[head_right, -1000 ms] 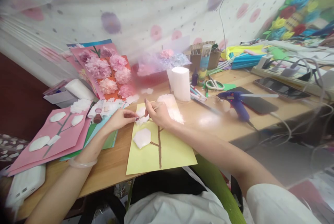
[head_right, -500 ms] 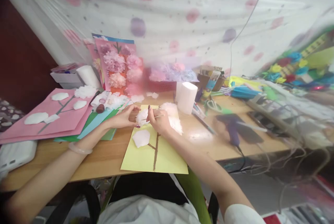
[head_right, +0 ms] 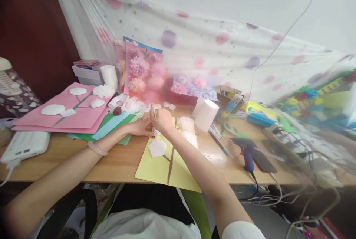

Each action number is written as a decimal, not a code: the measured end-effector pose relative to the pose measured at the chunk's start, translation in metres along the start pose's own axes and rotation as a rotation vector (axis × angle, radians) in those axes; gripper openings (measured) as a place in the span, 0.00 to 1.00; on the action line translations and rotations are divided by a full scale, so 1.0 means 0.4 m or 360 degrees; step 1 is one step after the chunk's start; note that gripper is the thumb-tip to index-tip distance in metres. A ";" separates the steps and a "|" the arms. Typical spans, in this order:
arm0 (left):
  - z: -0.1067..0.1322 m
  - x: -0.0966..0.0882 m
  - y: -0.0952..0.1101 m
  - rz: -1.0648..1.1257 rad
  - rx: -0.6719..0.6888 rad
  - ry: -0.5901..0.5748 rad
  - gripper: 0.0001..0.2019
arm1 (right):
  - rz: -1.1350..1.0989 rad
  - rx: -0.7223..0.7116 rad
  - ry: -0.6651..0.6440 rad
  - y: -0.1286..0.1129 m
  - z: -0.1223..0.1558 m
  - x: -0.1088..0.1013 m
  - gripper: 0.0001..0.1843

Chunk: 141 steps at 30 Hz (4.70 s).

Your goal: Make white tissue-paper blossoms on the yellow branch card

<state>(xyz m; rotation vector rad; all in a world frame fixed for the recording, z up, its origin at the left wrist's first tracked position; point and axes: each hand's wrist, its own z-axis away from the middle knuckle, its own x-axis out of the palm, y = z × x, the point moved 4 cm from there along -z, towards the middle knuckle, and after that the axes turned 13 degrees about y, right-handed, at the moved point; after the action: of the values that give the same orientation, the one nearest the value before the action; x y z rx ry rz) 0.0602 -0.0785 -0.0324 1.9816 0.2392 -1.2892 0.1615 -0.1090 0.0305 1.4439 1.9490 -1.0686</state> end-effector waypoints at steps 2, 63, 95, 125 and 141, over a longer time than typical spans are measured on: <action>0.000 0.001 0.000 -0.0002 0.0010 0.0003 0.39 | 0.0006 -0.0013 -0.0001 -0.007 -0.002 0.009 0.30; 0.035 -0.290 -0.121 -0.0055 -0.0357 0.1030 0.12 | -0.2590 0.1308 0.0017 0.303 0.073 -0.084 0.22; 0.015 -0.030 0.094 0.0045 -0.0245 0.0623 0.10 | -0.1652 0.0567 0.0361 0.245 0.127 -0.105 0.35; 0.017 0.017 0.018 -0.0131 -0.0141 0.0018 0.52 | -0.0921 -0.0030 0.0254 0.182 0.158 -0.095 0.34; 0.011 0.010 0.030 0.0004 -0.0094 0.0006 0.49 | -0.0233 0.0077 0.0091 0.055 0.042 -0.062 0.27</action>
<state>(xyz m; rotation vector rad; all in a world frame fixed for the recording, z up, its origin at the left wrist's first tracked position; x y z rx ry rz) 0.0649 -0.0908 -0.0309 1.9341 0.2732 -1.2630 0.1891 -0.1338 0.0330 1.3884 2.1101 -1.1577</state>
